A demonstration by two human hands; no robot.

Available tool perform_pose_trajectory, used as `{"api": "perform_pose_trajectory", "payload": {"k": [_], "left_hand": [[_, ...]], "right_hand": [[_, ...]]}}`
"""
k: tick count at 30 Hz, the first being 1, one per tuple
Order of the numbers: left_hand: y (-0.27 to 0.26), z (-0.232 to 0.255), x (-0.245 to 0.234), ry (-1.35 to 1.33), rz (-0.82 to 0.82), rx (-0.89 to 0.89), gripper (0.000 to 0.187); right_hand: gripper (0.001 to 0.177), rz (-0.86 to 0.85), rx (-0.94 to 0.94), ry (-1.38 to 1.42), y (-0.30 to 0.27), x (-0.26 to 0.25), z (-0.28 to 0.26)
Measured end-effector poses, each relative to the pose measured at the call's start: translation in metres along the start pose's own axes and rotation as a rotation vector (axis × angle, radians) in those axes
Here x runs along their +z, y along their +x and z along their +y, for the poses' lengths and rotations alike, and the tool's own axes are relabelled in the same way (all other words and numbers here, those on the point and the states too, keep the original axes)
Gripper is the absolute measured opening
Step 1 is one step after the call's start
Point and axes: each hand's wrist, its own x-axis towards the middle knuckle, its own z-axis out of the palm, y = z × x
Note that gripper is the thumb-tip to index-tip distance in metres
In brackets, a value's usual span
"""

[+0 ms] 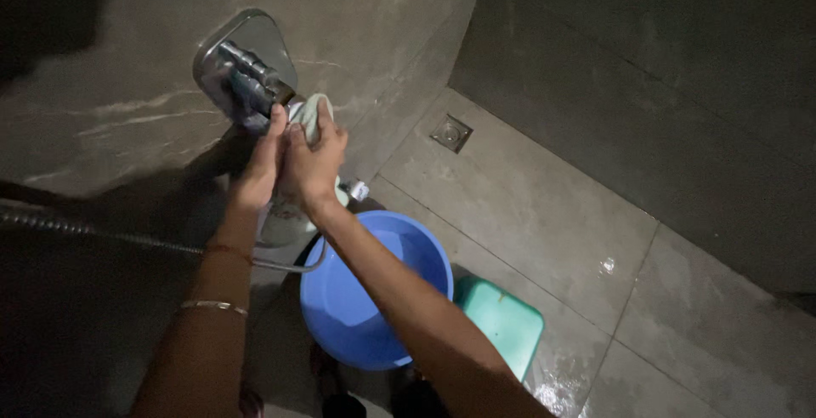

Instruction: The person cleans a shower mixer and tap with a cloth, wiping the chrome surfaces and handles.

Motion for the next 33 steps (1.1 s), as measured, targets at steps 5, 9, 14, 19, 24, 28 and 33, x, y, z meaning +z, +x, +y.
{"api": "perform_pose_trajectory", "payload": {"k": [5, 9, 14, 19, 24, 28, 33], "left_hand": [[0.018, -0.011, -0.008, 0.119, 0.039, 0.118, 0.079], [0.027, -0.025, -0.019, 0.231, 0.113, -0.093, 0.094], [0.012, -0.002, -0.009, 0.185, 0.017, 0.004, 0.088], [0.014, -0.002, -0.010, 0.416, 0.121, -0.056, 0.098], [0.010, -0.004, -0.012, 0.285, -0.021, -0.053, 0.100], [-0.003, 0.019, -0.008, 0.252, -0.087, -0.095, 0.098], [-0.015, 0.027, -0.002, 0.355, 0.003, -0.160, 0.106]], "right_hand": [[0.061, 0.033, 0.006, 0.025, -0.007, 0.008, 0.030], [0.051, -0.059, 0.334, 0.042, 0.003, 0.008, 0.055], [0.064, 0.039, 0.105, -0.112, -0.023, 0.007, -0.011], [0.067, 0.072, -0.024, -0.036, -0.029, 0.003, -0.001], [0.063, -0.044, 0.149, -0.035, -0.035, 0.000, 0.012], [0.069, 0.048, -0.053, -0.099, -0.041, 0.011, -0.020], [0.069, 0.025, -0.022, -0.200, -0.030, -0.004, -0.003]]}}
